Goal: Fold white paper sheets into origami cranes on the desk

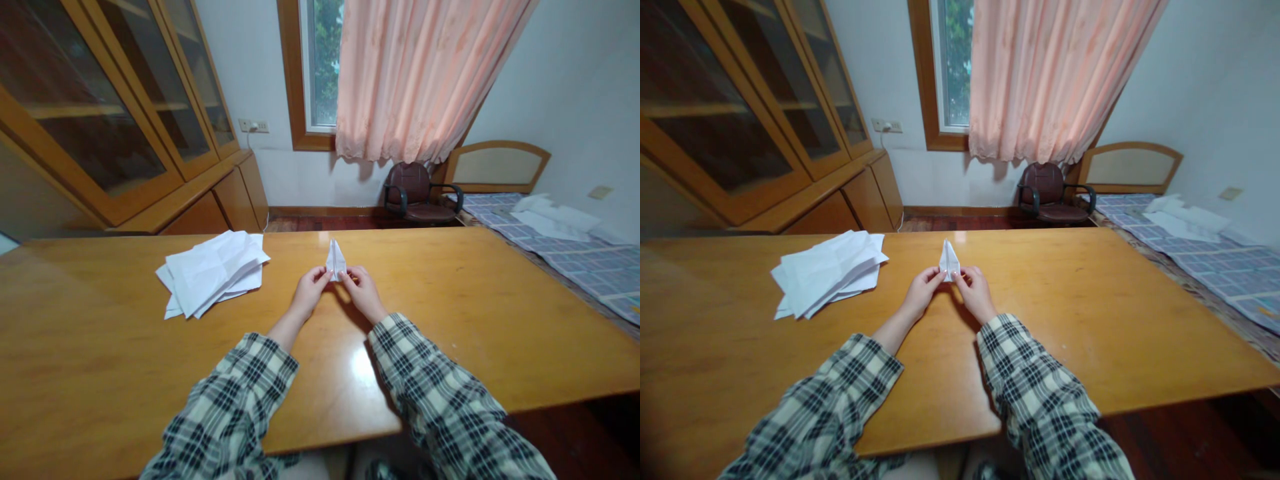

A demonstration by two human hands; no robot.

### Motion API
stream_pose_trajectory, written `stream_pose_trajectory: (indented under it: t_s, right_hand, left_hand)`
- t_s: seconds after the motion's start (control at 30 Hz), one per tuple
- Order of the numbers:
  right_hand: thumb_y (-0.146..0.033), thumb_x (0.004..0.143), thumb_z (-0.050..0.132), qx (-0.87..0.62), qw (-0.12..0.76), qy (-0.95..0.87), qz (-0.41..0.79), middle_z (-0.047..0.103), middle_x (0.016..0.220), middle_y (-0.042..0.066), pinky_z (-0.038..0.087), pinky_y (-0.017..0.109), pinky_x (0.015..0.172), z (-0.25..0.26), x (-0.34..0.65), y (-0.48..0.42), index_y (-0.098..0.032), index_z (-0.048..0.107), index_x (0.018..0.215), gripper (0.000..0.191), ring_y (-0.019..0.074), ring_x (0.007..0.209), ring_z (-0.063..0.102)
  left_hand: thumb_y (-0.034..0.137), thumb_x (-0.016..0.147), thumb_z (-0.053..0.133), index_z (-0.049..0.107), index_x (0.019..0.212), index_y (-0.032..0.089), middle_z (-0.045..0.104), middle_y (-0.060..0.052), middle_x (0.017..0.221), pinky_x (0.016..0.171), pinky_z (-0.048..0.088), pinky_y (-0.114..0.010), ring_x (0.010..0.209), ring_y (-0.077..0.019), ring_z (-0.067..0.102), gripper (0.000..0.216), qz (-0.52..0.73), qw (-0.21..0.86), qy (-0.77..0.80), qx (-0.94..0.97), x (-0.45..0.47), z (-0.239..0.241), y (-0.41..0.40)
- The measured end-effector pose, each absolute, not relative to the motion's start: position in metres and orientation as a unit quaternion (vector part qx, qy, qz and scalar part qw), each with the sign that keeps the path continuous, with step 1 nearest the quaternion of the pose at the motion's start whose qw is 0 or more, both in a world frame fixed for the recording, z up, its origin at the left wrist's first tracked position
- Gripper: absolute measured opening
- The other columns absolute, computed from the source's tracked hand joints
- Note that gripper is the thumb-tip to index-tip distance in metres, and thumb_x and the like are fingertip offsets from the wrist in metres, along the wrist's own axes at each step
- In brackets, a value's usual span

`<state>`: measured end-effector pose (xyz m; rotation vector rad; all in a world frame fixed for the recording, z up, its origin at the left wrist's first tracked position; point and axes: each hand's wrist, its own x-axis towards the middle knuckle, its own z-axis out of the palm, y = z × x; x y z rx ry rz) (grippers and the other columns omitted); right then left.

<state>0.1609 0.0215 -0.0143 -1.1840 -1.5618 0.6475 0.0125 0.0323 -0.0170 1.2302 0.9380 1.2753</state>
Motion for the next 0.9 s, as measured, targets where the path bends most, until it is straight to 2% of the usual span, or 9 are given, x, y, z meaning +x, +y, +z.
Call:
stream_pose_trajectory:
  t_s: [0.33, 0.67, 0.9]
  right_hand:
    - [-0.046, 0.084, 0.058, -0.496, 0.523, -0.638, 0.272, 0.062, 0.084, 0.007, 0.047, 0.032, 0.069, -0.0120, 0.1611, 0.0205, -0.019, 0.069, 0.086, 0.029, 0.0191, 0.078, 0.057]
    - [-0.044, 0.082, 0.059, -0.502, 0.526, -0.622, 0.290, 0.062, 0.084, 0.006, 0.046, 0.031, 0.068, -0.0138, 0.1608, 0.0214, -0.018, 0.063, 0.084, 0.026, 0.0178, 0.074, 0.056]
    - [-0.044, 0.082, 0.059, -0.493, 0.524, -0.614, 0.325, 0.060, 0.075, 0.001, 0.042, 0.028, 0.063, -0.0143, 0.1596, 0.0206, -0.019, 0.059, 0.082, 0.025, 0.0153, 0.067, 0.054]
  left_hand:
    - [0.041, 0.073, 0.069, 0.061, 0.073, 0.016, 0.062, 0.000, 0.074, 0.074, 0.043, -0.025, 0.073, -0.0144, 0.055, 0.026, 0.542, 0.513, 0.403, 0.529, 0.0124, -0.0155, 0.0320]
    - [0.031, 0.062, 0.077, 0.048, 0.087, 0.019, 0.057, 0.003, 0.076, 0.075, 0.047, -0.026, 0.074, -0.0118, 0.059, 0.040, 0.579, 0.520, 0.418, 0.469, 0.0135, -0.0186, 0.0347]
    - [0.033, 0.061, 0.077, 0.053, 0.100, 0.016, 0.060, 0.003, 0.075, 0.075, 0.047, -0.026, 0.075, -0.0129, 0.061, 0.049, 0.569, 0.545, 0.407, 0.462, 0.0136, -0.0208, 0.0364]
